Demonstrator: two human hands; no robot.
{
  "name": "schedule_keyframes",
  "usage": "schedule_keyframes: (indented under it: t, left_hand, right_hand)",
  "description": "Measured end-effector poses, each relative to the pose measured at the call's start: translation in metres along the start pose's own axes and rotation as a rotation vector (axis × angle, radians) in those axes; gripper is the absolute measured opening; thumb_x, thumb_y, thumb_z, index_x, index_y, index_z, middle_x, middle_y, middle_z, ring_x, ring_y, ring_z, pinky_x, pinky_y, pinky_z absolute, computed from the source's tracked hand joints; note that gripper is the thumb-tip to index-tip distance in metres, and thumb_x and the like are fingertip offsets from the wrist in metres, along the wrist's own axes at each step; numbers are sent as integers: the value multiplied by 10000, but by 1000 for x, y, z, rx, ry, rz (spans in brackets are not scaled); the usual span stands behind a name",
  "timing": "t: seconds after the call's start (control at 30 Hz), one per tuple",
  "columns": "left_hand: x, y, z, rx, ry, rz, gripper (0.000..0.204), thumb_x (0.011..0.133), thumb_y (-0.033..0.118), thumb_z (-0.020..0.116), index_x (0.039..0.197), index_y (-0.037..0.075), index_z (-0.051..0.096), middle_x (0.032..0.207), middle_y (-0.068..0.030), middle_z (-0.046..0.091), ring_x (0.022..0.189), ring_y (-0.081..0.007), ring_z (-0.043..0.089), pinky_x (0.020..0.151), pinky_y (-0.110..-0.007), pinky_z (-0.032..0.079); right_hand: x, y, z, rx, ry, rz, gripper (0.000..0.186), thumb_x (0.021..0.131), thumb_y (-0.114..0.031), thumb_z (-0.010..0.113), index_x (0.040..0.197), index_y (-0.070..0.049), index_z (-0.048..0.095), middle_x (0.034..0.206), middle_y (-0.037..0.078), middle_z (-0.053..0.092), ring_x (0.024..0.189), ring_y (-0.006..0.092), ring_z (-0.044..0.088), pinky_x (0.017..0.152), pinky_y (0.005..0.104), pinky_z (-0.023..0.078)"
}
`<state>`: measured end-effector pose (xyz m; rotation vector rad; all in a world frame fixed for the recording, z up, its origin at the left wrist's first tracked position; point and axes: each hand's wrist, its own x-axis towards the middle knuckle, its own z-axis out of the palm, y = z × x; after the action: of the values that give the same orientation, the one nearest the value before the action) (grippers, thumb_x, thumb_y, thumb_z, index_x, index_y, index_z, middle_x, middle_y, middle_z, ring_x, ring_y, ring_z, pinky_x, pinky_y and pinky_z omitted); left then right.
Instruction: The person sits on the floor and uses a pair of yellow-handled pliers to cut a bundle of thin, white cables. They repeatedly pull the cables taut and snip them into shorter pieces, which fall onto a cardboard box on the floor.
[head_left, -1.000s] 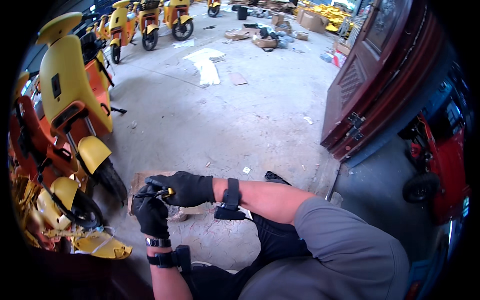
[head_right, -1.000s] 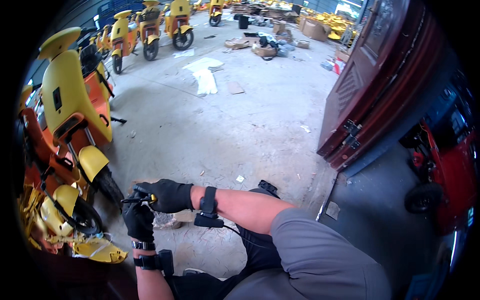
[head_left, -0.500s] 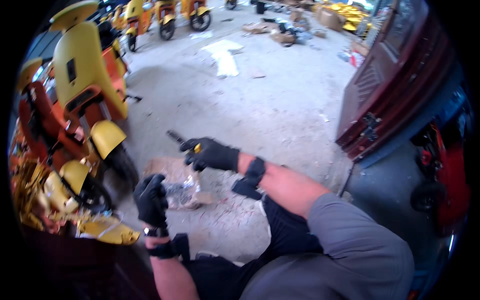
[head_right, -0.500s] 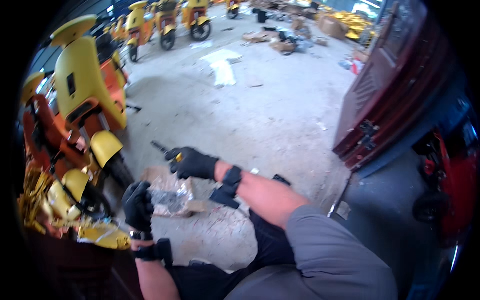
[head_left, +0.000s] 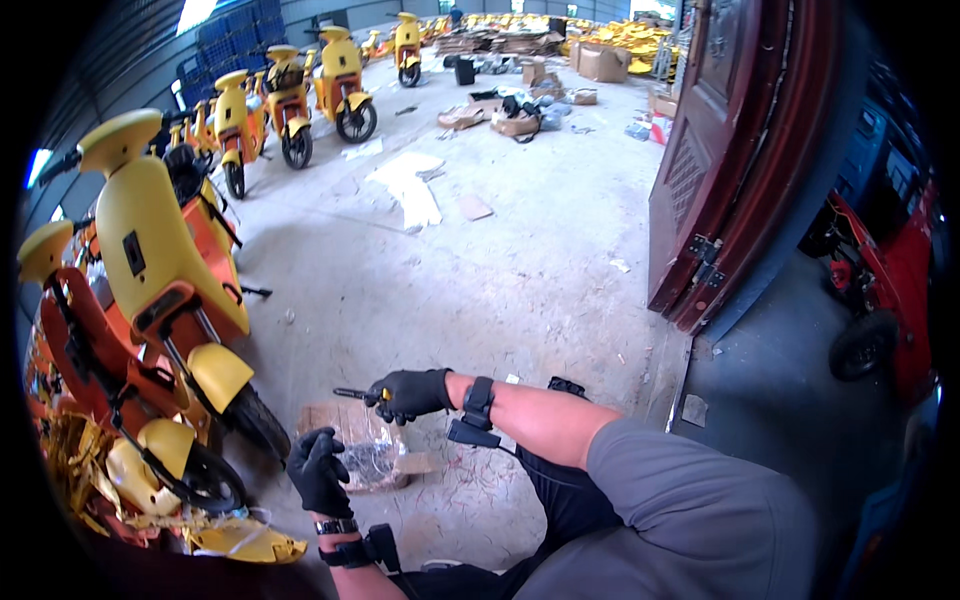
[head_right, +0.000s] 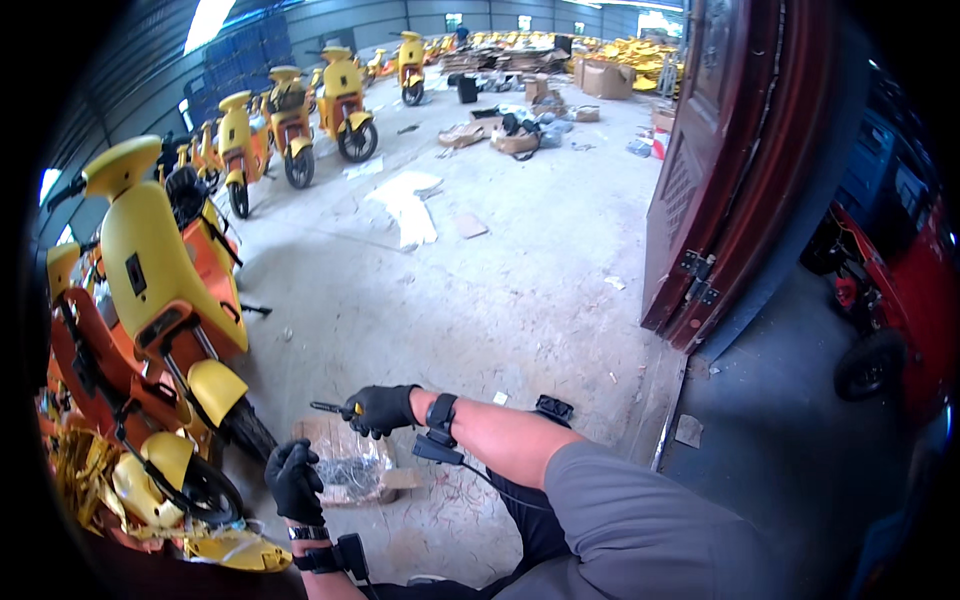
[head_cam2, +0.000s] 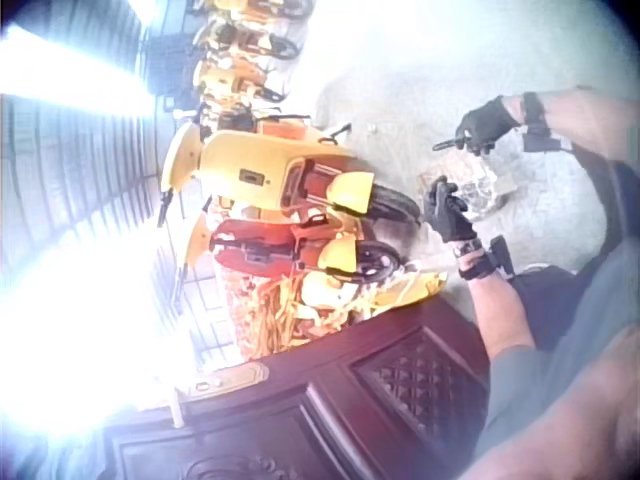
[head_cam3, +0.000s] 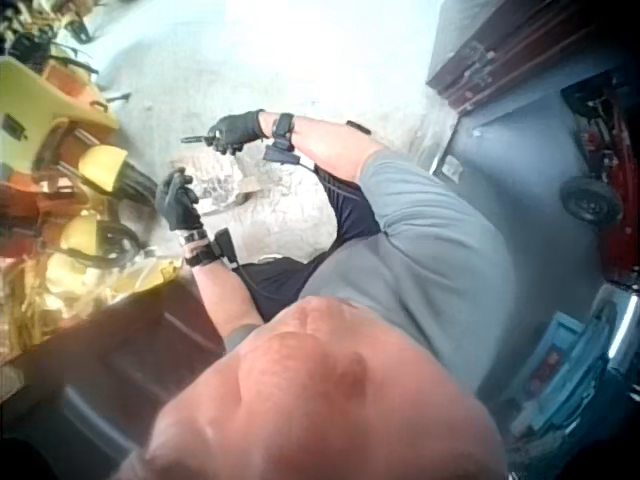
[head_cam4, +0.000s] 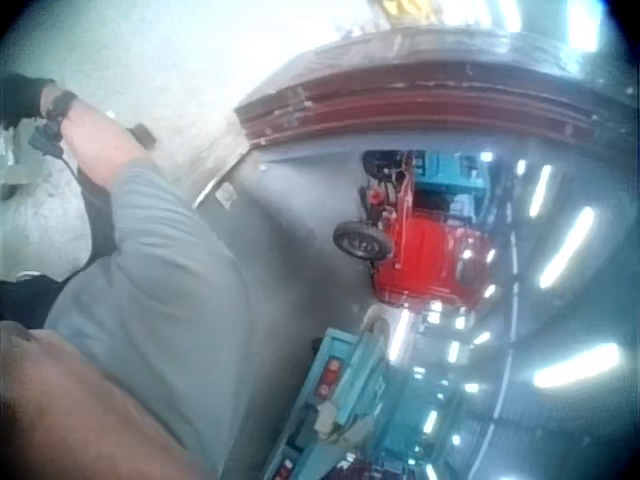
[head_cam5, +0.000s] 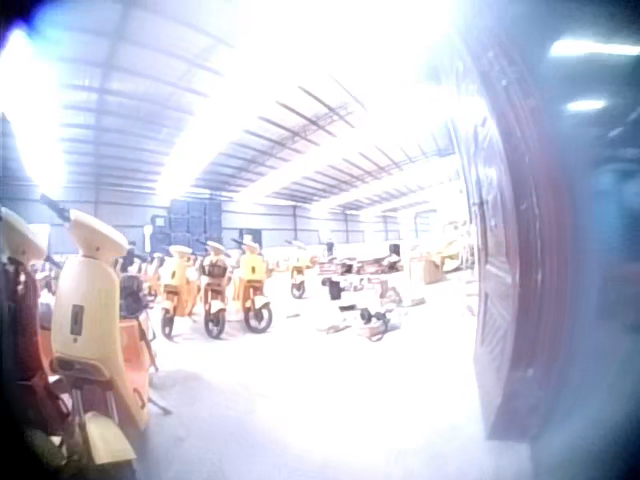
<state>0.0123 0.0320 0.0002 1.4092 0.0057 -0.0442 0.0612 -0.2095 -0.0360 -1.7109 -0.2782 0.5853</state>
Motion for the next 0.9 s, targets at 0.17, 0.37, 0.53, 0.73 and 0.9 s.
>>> schedule_keyframes:
  t: [0.17, 0.37, 0.53, 0.73, 0.9]
  left_hand:
    - [8, -14, -12, -45, 8, -18, 151, 854, 99, 621, 931, -26, 654, 598, -61, 561, 372, -120, 462, 323, -232, 355]
    - [17, -30, -25, 24, 89, -108, 125, 816, 81, 642, 893, -15, 661, 601, -72, 574, 354, -138, 462, 316, -252, 344]
    - [12, -26, -15, 15, 141, -88, 122, 821, 84, 632, 910, 2, 654, 617, -70, 580, 369, -134, 463, 327, -253, 346]
    - [6, -22, -17, -16, 112, -47, 130, 866, 99, 610, 952, 12, 652, 615, -54, 566, 396, -120, 456, 355, -238, 354]
    - [5, -20, -15, -180, 125, -87, 158, 904, 118, 605, 1014, 16, 654, 635, -39, 558, 414, -108, 475, 362, -236, 379]
  right_hand:
    - [5, 17, -18, -307, 74, 102, 374, 866, -180, 622, 1213, -42, 598, 858, 66, 642, 681, 149, 600, 598, 315, 501]
    - [-1, 17, -19, -298, 67, 185, 379, 857, -209, 629, 1198, -47, 598, 852, 67, 636, 678, 141, 593, 597, 310, 500]
    - [0, 30, -11, -683, 152, -121, 335, 787, -230, 621, 1070, -54, 661, 990, 163, 692, 910, 322, 653, 796, 426, 509]
    - [-13, -6, 3, -661, 0, -94, 429, 845, -263, 638, 1217, -50, 629, 1119, 166, 685, 1053, 288, 643, 922, 386, 485]
    - [-12, -8, 4, -304, -114, -63, 408, 881, -225, 646, 1238, -32, 619, 1026, 116, 705, 859, 159, 641, 789, 325, 525]
